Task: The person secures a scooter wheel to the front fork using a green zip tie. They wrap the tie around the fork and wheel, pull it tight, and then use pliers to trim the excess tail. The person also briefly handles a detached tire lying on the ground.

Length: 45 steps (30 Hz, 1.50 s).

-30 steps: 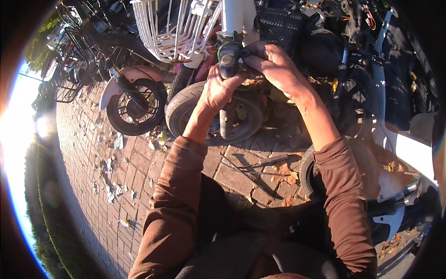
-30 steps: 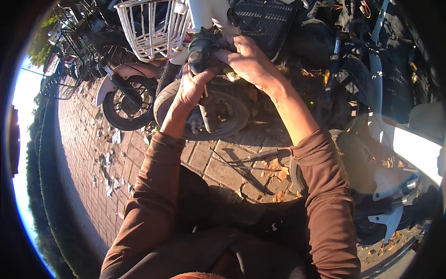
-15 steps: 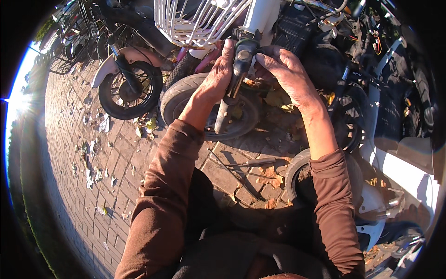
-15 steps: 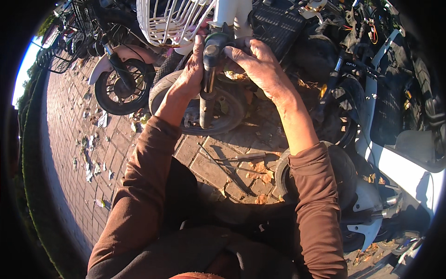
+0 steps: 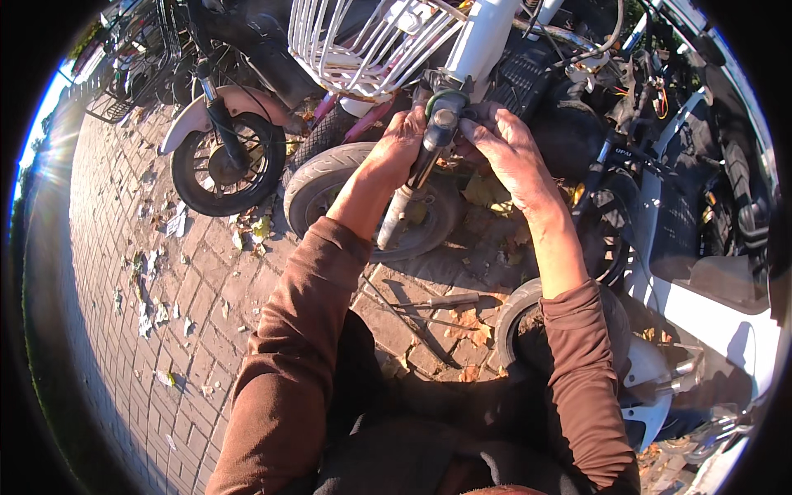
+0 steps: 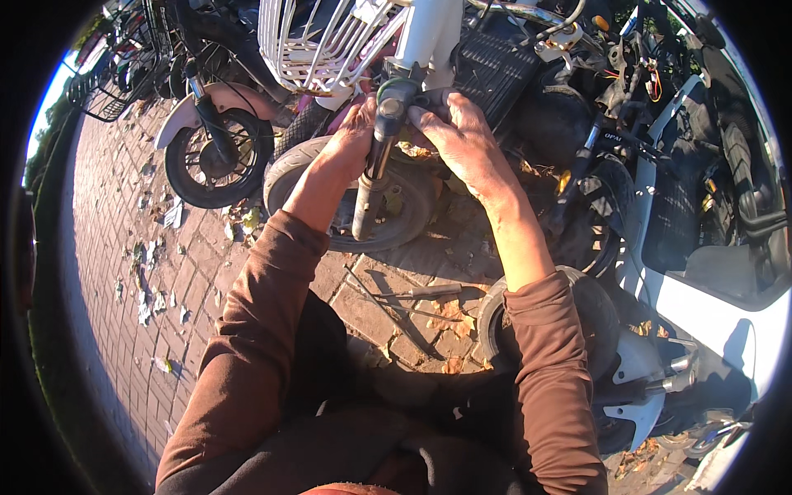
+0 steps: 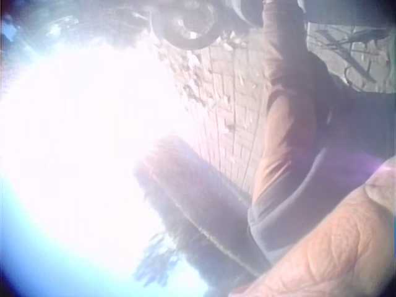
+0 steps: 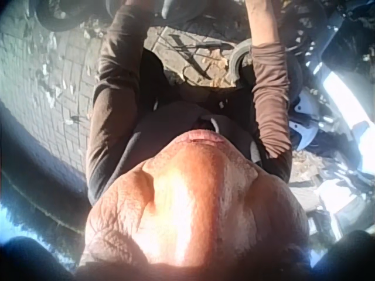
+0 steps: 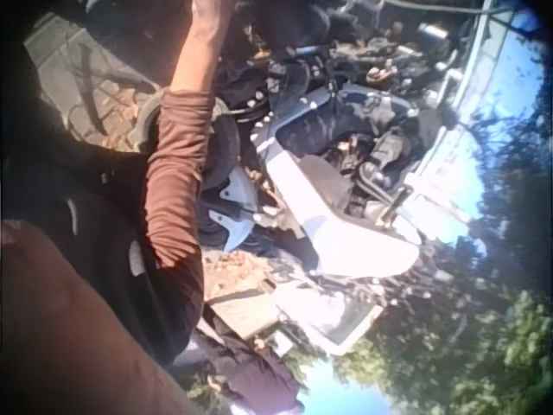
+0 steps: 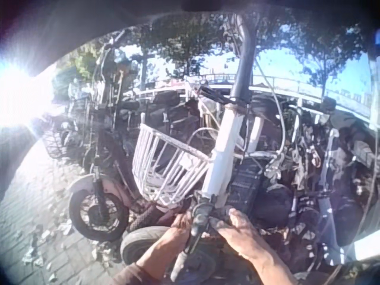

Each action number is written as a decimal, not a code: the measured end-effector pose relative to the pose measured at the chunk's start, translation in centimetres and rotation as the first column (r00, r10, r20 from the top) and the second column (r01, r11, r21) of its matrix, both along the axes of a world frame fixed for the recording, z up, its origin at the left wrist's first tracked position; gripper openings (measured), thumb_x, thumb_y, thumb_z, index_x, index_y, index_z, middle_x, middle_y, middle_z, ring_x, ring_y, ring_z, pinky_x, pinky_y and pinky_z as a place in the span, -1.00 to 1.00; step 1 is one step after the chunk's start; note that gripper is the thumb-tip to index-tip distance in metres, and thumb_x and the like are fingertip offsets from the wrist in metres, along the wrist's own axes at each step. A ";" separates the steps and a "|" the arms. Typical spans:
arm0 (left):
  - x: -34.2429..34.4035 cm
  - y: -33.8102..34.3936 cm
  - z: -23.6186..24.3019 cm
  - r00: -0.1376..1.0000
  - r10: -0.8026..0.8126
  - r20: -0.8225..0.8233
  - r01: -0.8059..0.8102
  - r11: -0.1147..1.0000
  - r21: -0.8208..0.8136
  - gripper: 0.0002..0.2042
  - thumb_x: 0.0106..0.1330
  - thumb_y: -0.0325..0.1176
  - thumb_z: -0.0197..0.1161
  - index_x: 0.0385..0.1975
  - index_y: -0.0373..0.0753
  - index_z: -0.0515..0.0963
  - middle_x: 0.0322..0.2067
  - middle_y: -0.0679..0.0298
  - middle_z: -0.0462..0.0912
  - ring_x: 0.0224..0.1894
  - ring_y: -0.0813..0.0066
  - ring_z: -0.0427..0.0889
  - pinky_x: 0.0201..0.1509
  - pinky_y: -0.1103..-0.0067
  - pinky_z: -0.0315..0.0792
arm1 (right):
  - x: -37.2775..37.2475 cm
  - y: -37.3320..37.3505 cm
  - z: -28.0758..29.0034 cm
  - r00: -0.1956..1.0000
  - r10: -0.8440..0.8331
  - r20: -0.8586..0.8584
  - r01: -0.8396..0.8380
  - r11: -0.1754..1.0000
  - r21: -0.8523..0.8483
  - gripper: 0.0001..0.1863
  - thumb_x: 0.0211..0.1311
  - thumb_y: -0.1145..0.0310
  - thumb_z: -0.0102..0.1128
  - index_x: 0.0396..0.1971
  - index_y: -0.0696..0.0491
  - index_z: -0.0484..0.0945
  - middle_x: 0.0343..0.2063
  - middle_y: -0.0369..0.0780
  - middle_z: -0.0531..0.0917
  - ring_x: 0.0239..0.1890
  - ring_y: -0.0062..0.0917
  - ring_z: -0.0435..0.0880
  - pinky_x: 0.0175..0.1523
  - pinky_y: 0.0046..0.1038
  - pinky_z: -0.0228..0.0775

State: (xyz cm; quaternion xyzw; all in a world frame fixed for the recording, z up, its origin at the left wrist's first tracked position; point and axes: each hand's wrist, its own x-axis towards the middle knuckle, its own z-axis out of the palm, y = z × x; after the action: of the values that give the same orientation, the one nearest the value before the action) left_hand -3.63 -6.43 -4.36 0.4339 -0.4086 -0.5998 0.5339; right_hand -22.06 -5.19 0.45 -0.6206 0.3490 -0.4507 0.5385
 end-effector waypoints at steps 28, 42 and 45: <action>0.3 -1.3 -1.9 0.959 0.116 -0.259 -0.100 0.992 0.075 -0.84 0.50 -0.36 0.07 -0.02 -0.22 0.37 -0.22 0.27 0.62 -0.21 0.54 0.62 -0.18 0.57 0.58 | 0.6 -0.1 0.3 0.982 -0.035 -0.188 0.024 0.998 -0.060 -0.68 0.28 0.26 0.17 -0.11 0.20 0.51 -0.31 0.04 0.63 -0.27 -0.23 0.63 -0.12 -0.26 0.44; -0.4 -0.6 -1.0 0.988 0.020 -0.154 -0.043 0.989 -0.145 -0.61 0.55 0.02 -0.07 0.01 -0.19 0.45 -0.25 0.35 0.59 -0.30 0.61 0.51 -0.23 0.56 0.46 | -0.9 -0.1 0.6 0.966 -0.084 -0.245 0.049 0.988 -0.148 -0.76 0.36 0.40 0.16 -0.06 0.19 0.52 -0.19 -0.25 0.63 -0.16 -0.63 0.57 -0.03 -0.57 0.44; 0.2 -0.8 -1.2 0.993 -0.116 -0.023 0.112 0.985 -0.128 -0.52 0.51 0.11 -0.06 0.05 -0.22 0.45 -0.19 0.31 0.61 -0.22 0.59 0.55 -0.17 0.57 0.50 | -0.6 0.0 -0.1 0.988 0.033 -0.151 -0.047 0.995 -0.086 -0.72 0.32 0.36 0.17 -0.06 0.21 0.54 -0.21 -0.15 0.68 -0.17 -0.54 0.60 0.02 -0.43 0.43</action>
State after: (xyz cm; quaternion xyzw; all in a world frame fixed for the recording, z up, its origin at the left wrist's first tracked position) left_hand -3.47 -7.24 -5.56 0.3660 -0.4616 -0.6088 0.5314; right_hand -22.69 -5.22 0.33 -0.6831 0.3552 -0.4071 0.4913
